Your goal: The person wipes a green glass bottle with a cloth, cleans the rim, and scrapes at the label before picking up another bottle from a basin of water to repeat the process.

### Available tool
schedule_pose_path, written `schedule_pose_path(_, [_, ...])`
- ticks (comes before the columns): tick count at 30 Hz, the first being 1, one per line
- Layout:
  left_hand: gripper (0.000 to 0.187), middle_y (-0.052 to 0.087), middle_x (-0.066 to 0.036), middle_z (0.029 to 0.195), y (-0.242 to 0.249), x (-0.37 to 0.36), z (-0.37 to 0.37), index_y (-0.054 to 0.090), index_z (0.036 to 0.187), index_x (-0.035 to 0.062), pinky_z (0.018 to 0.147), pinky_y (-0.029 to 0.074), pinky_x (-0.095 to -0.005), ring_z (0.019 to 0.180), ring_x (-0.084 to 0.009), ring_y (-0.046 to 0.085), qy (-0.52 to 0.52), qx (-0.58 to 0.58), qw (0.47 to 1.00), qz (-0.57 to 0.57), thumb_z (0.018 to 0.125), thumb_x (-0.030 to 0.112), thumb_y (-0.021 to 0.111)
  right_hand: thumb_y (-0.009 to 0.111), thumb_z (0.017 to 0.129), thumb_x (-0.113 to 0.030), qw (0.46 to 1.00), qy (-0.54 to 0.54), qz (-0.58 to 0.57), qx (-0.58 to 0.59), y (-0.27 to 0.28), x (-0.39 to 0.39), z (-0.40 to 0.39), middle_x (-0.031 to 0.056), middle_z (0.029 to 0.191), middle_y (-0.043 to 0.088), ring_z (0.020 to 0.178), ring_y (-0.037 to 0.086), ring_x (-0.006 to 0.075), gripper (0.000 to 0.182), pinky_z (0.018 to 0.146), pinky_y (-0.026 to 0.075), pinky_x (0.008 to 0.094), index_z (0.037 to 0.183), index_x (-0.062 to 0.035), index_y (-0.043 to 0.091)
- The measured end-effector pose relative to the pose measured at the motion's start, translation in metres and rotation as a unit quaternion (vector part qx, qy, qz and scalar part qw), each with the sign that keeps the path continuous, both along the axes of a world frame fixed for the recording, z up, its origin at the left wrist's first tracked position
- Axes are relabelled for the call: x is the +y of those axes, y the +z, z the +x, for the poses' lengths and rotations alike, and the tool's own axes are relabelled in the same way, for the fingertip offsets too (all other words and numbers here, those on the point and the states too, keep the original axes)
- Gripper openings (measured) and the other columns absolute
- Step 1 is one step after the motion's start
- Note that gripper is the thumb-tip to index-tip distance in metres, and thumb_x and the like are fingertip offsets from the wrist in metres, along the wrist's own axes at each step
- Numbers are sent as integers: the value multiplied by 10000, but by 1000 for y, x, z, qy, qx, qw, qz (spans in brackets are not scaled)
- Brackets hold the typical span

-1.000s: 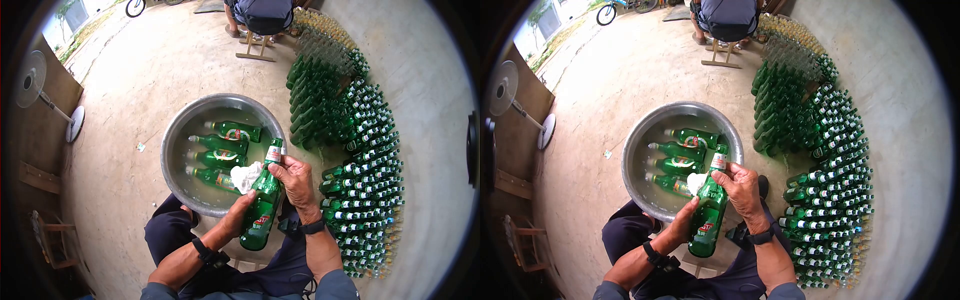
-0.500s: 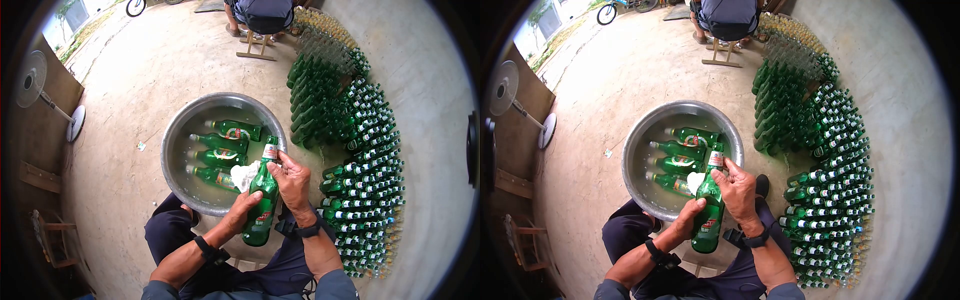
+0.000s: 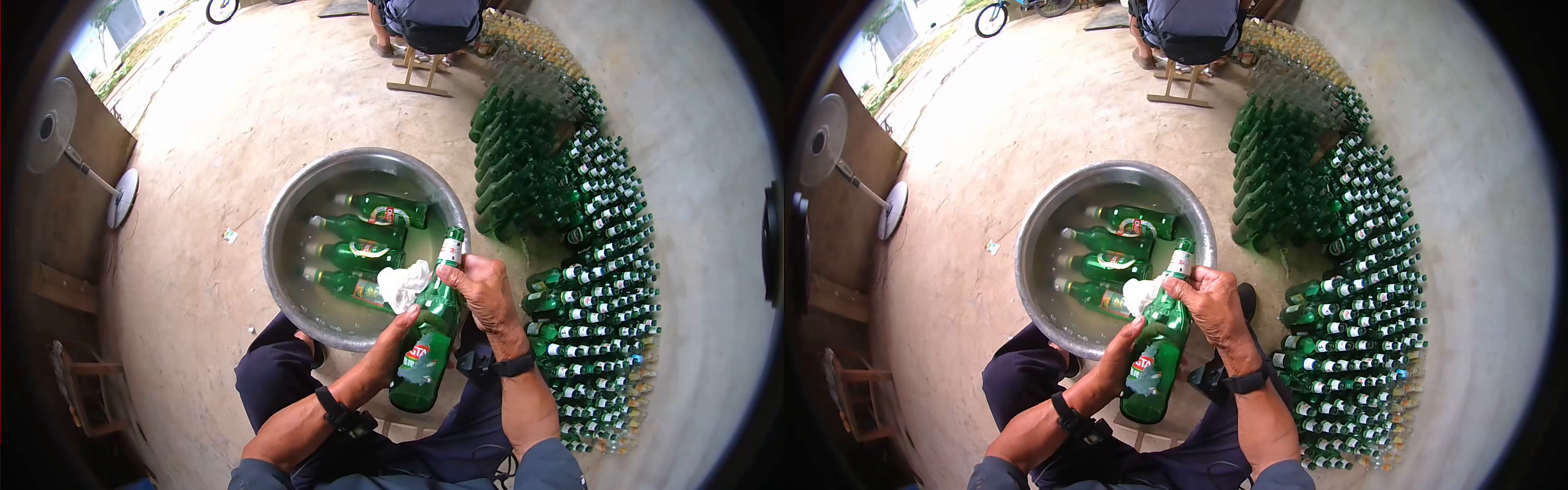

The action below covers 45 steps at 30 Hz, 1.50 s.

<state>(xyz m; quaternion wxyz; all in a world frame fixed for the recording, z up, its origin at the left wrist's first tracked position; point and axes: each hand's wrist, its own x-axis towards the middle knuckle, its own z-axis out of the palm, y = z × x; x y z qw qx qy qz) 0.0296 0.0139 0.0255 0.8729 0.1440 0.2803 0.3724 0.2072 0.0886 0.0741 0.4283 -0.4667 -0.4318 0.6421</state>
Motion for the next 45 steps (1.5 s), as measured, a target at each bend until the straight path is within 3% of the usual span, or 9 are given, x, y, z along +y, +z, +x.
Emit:
schedule_pose_path(3, [647,703,-191,1035,-8,2,1,558,1276,-24,751,627,-413,849,-297,737,-16,3,999,36,983,553,557,752,909,-76,998,-32,17,-56,5,-4,-8,106,920,750,806,689,119,210,721,570,254,1023,90,692])
schedule_pose_path(5, [672,704,-183,1027,-12,-1,5,562,1265,-24,745,621,-396,850,-274,735,-15,176,977,119,970,580,573,750,905,-65,995,-36,29,-88,4,-7,-13,101,901,751,786,687,112,196,694,570,251,1011,89,691])
schedule_pose_path(7, [680,703,-184,1042,-18,-3,5,568,1253,-22,743,615,-389,853,-256,734,-14,168,980,105,959,592,585,744,908,-72,980,-34,68,-183,1,-10,-15,114,899,757,797,690,96,175,690,570,252,979,77,687])
schedule_pose_path(15, [735,704,-233,956,2,-6,5,581,1260,-2,794,598,-461,857,-367,717,-19,-47,998,-27,957,660,482,716,974,-164,994,-24,94,-51,0,-7,1,-42,722,598,620,489,5,213,518,402,217,1009,46,695])
schedule_pose_path(23, [791,687,-271,994,3,-5,-2,570,1279,-12,765,571,-506,834,-405,695,-63,-86,994,-3,931,693,477,603,1016,-154,977,35,-73,199,17,-2,7,164,1090,744,542,365,-27,288,495,343,124,1218,48,637])
schedule_pose_path(30, [794,690,-251,990,-4,-9,-1,586,1262,4,779,563,-505,853,-399,687,-74,-88,993,-29,896,706,525,660,984,-204,988,51,-58,131,16,-3,5,149,1066,746,570,467,-26,323,497,358,126,1194,41,647])
schedule_pose_path(35, [781,685,-238,970,-1,-12,2,593,1249,9,774,562,-497,839,-390,684,-64,-77,995,-7,886,699,550,700,973,-226,993,28,-37,112,11,-4,1,149,1017,747,818,704,121,351,697,550,206,1164,65,654])
schedule_pose_path(38, [778,684,-234,958,-2,-11,3,593,1245,10,771,564,-487,838,-387,684,-58,-80,995,-20,886,699,553,672,997,-194,996,17,4,82,0,-5,-1,152,1021,744,890,709,156,334,817,576,265,1168,91,645])
schedule_pose_path(45, [729,699,-223,977,-6,-13,6,587,1225,-8,778,588,-430,856,-330,710,-25,-2,999,21,912,651,583,616,1017,-65,992,-38,111,-44,10,-12,-17,130,1042,729,920,670,112,285,820,557,253,1251,98,598])
